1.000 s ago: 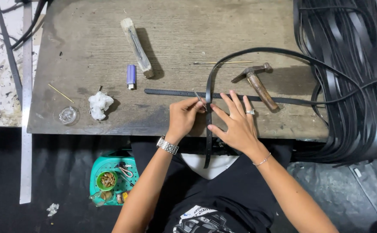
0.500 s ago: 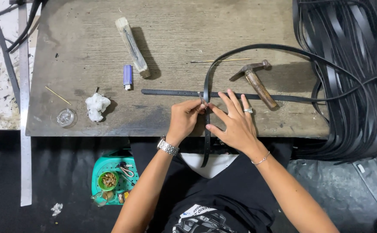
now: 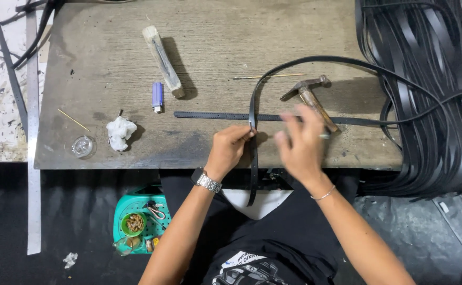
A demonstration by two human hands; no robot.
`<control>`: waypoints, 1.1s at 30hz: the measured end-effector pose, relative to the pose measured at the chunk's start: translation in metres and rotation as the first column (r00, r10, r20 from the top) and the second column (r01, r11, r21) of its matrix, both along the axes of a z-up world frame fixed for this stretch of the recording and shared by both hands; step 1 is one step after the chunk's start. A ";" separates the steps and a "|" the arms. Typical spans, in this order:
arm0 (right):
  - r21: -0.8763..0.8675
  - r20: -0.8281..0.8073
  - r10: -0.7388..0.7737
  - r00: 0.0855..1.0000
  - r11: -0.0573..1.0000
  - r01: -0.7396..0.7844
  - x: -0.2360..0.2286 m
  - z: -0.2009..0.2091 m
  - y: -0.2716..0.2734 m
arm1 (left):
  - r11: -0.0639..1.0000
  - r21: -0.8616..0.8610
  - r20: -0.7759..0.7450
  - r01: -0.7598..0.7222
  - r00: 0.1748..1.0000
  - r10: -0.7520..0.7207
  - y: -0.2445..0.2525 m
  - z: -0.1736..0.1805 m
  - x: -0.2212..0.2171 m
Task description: The person measures a black belt against a ruler, marks it with a stick, and then hammers a nail into the belt at the marked position. The person repeats the hammering action several times to secure the nail.
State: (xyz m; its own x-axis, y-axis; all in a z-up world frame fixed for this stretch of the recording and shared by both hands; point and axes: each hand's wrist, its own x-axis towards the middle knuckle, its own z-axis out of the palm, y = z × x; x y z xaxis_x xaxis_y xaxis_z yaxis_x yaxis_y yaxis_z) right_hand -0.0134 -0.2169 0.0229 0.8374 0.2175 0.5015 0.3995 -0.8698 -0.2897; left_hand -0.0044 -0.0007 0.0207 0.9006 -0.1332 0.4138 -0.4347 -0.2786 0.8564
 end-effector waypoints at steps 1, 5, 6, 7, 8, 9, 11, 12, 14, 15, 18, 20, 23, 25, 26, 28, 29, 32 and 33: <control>0.042 0.143 -0.151 0.978 0.988 0.146 0.008 -0.005 -0.009 | 1.000 0.023 0.026 -0.007 1.000 0.006 0.000 -0.003 -0.001; -0.228 0.001 -0.405 0.914 0.890 0.394 0.013 -0.004 -0.046 | 0.999 0.034 0.068 0.020 0.997 -0.022 0.001 -0.004 0.000; -0.303 0.040 -0.393 0.919 0.871 0.386 0.017 -0.008 -0.053 | 0.998 0.050 0.077 0.028 0.997 -0.032 0.001 -0.004 0.000; -0.376 0.077 -0.374 0.924 0.847 0.375 0.022 -0.012 -0.059 | 0.997 0.067 0.085 0.032 0.996 -0.038 0.002 -0.005 -0.001; -0.377 0.081 -0.374 0.924 0.846 0.376 0.024 -0.009 -0.062 | 0.997 0.065 0.088 0.032 0.995 -0.038 0.002 -0.006 -0.001; -0.337 -0.005 -0.387 0.922 0.869 0.363 0.028 -0.007 -0.065 | 0.996 0.084 0.092 0.028 0.995 -0.036 0.002 -0.007 -0.001; -0.297 -0.091 -0.392 0.915 0.888 0.351 0.031 0.012 -0.066 | 0.995 0.100 0.096 0.023 0.995 -0.032 0.002 -0.008 -0.002; -0.057 -0.273 -0.338 0.901 0.940 0.336 0.031 0.029 -0.065 | 0.993 0.116 0.097 0.016 0.995 -0.027 0.002 -0.008 -0.002; 0.187 -0.426 -0.230 0.875 0.924 0.334 0.023 0.063 -0.056 | 0.991 0.131 0.102 0.002 0.995 -0.015 0.003 -0.010 -0.001; 0.387 -0.479 -0.085 0.874 0.873 0.297 0.014 0.079 -0.049 | 0.993 0.118 0.099 0.012 0.995 -0.024 0.003 -0.012 0.000; 0.507 -0.396 0.036 0.918 0.842 0.185 -0.018 0.110 -0.026 | 0.995 0.091 0.092 0.034 0.995 -0.042 0.004 -0.009 0.001; 0.424 -0.299 0.015 0.954 0.898 0.118 -0.037 0.110 -0.016 | 0.996 0.076 0.076 0.046 0.996 -0.052 0.003 -0.006 -0.003; 0.348 -0.182 0.032 0.983 0.937 0.033 -0.048 0.105 -0.003 | 0.997 0.058 0.065 0.059 0.996 -0.062 0.004 -0.006 -0.001; 0.172 -0.456 -0.009 0.890 0.980 0.098 -0.051 0.119 0.012 | 0.991 0.124 0.079 0.043 0.995 -0.053 0.004 -0.012 0.000; 0.174 -0.456 -0.008 0.890 0.980 0.097 -0.052 0.120 0.012 | 0.991 0.125 0.079 0.042 0.996 -0.052 0.005 -0.013 -0.001; 0.231 -0.353 0.016 0.936 0.970 0.070 -0.052 0.123 0.009 | 0.992 0.121 0.088 0.036 0.995 -0.047 0.004 -0.015 0.000; 0.234 -0.356 0.016 0.934 0.970 0.072 -0.055 0.117 0.006 | 0.991 0.125 0.085 0.038 0.995 -0.049 0.004 -0.016 -0.001; 0.274 -0.116 -0.032 0.993 0.960 0.063 -0.061 0.109 0.006 | 0.990 0.140 0.090 0.036 0.995 -0.049 0.003 -0.018 0.000; 0.242 -0.164 -0.019 0.986 0.968 0.058 -0.061 0.112 0.012 | 0.990 0.135 0.082 0.039 0.995 -0.050 0.004 -0.020 0.000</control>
